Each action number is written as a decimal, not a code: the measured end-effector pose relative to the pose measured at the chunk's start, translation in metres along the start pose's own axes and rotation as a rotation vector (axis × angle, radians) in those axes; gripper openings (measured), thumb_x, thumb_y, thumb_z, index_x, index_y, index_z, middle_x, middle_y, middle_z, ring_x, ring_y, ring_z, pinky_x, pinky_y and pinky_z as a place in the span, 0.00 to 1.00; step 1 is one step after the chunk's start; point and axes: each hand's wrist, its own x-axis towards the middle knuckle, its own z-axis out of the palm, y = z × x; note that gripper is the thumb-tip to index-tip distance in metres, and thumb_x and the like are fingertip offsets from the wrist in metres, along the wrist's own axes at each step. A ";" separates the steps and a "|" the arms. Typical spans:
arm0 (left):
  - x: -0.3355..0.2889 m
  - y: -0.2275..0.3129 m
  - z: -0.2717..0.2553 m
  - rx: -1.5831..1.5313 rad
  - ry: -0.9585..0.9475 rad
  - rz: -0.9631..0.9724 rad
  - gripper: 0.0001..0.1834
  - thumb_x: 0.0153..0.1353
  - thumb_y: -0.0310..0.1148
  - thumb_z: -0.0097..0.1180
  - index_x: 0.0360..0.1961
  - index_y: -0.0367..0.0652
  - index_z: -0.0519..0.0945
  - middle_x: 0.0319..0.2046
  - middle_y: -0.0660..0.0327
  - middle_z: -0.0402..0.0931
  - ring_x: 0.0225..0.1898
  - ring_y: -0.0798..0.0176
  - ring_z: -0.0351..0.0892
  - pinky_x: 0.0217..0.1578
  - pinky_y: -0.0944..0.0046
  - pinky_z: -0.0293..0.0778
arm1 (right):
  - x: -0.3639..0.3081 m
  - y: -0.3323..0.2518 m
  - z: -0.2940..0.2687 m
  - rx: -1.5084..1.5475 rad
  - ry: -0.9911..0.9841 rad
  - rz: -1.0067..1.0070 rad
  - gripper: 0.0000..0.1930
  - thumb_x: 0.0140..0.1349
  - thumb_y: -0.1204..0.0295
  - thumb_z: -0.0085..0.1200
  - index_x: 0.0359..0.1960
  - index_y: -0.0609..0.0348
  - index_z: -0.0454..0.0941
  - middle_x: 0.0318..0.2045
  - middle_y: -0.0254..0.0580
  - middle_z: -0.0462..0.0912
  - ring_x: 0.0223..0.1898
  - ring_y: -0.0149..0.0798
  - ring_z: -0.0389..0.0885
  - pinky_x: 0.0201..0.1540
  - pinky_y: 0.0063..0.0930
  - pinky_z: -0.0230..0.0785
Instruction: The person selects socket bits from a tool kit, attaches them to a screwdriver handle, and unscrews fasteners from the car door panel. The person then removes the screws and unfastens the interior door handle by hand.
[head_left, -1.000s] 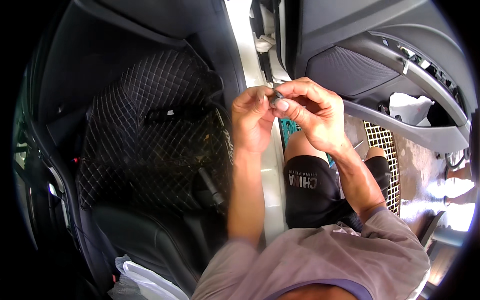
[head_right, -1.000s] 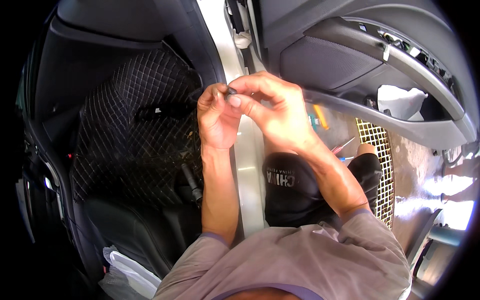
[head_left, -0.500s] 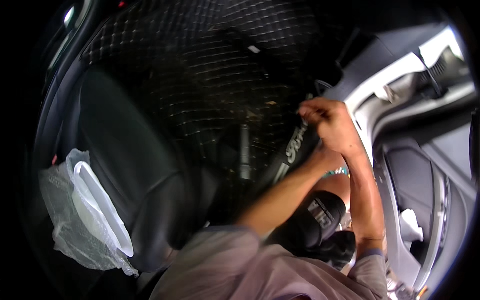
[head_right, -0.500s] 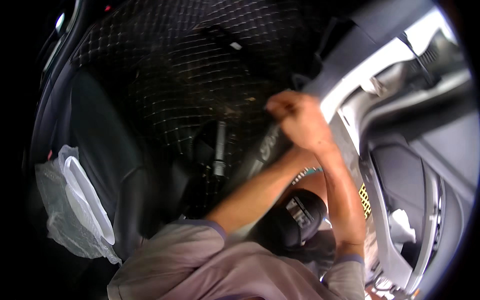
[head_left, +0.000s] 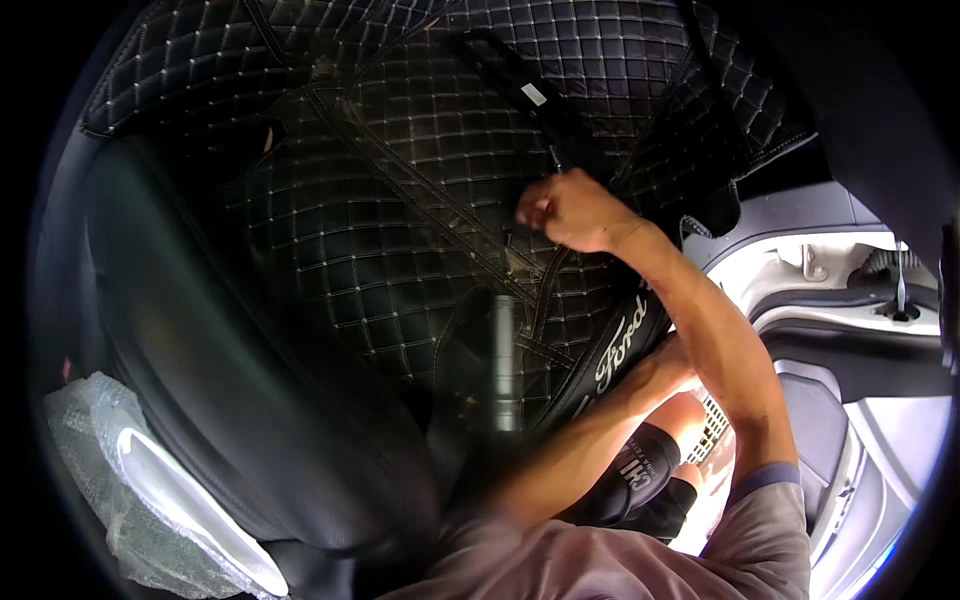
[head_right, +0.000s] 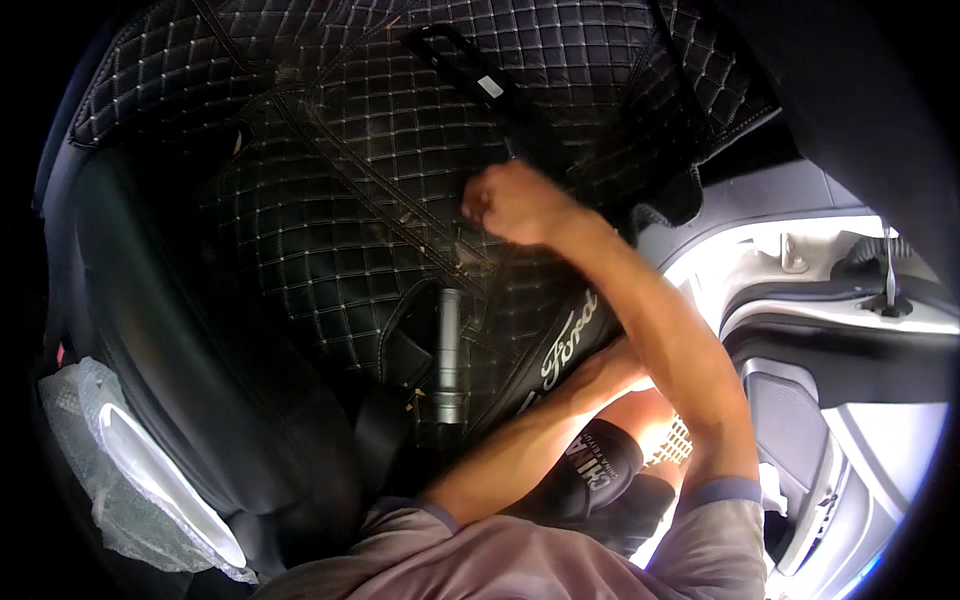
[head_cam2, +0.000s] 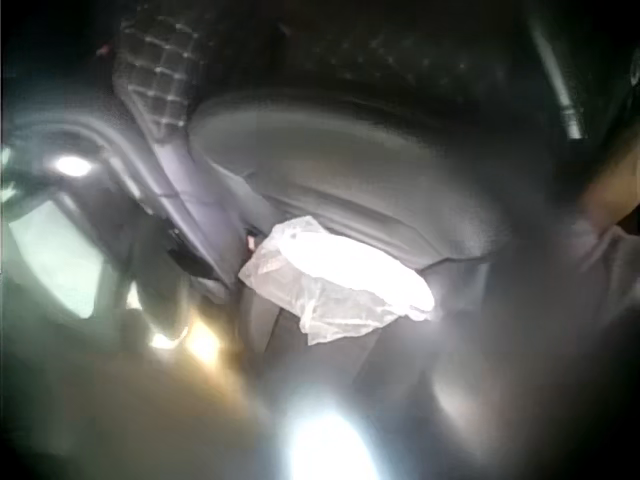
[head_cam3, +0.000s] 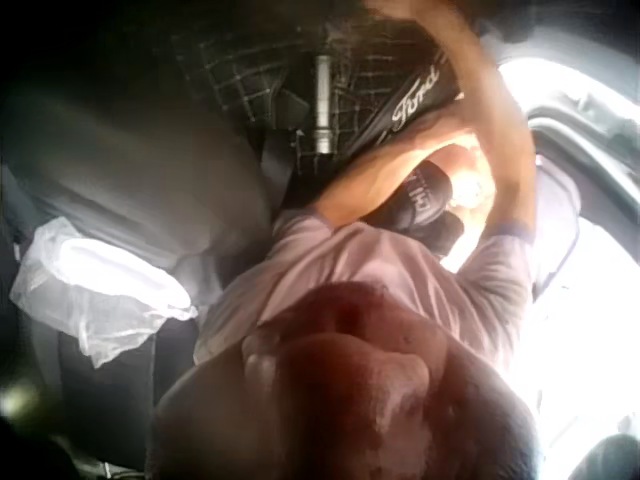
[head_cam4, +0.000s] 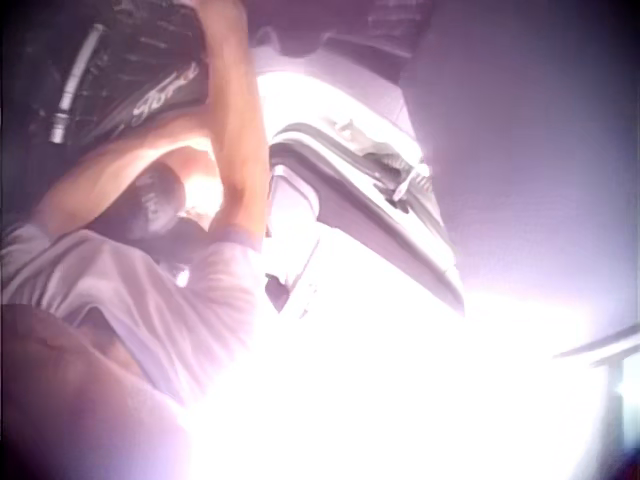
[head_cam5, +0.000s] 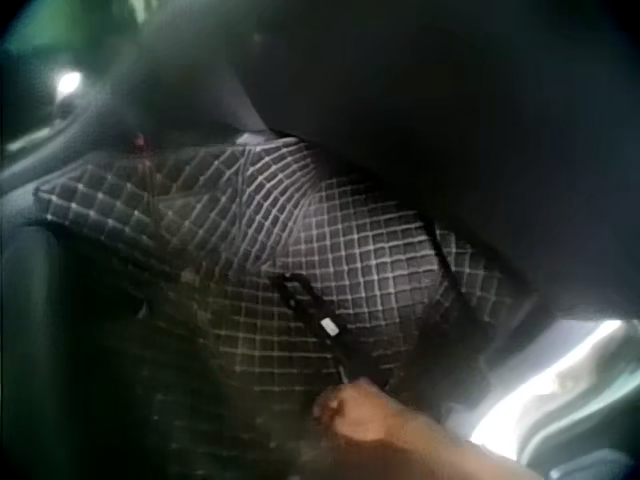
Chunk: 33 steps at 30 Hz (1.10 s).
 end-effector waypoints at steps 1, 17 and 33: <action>0.001 0.002 -0.018 -0.282 -0.041 -0.007 0.21 0.66 0.36 0.56 0.58 0.39 0.71 0.48 0.51 0.75 0.50 0.57 0.74 0.54 0.60 0.70 | 0.008 -0.009 -0.008 0.106 0.062 -0.053 0.11 0.61 0.74 0.53 0.41 0.56 0.86 0.37 0.48 0.87 0.41 0.49 0.86 0.49 0.37 0.77; -0.021 0.024 0.072 -3.959 -0.453 -0.313 0.19 0.68 0.35 0.52 0.57 0.38 0.73 0.49 0.50 0.75 0.52 0.55 0.73 0.53 0.59 0.70 | 0.005 0.051 0.009 -0.220 0.367 0.118 0.16 0.61 0.68 0.61 0.50 0.56 0.80 0.37 0.53 0.85 0.39 0.55 0.85 0.45 0.43 0.78; -0.022 0.017 0.081 -3.915 -0.609 -0.321 0.26 0.69 0.39 0.51 0.63 0.36 0.69 0.60 0.45 0.69 0.63 0.51 0.66 0.62 0.56 0.64 | 0.015 0.063 0.005 -0.311 0.397 0.065 0.15 0.63 0.68 0.57 0.52 0.48 0.80 0.39 0.47 0.81 0.41 0.55 0.83 0.47 0.44 0.76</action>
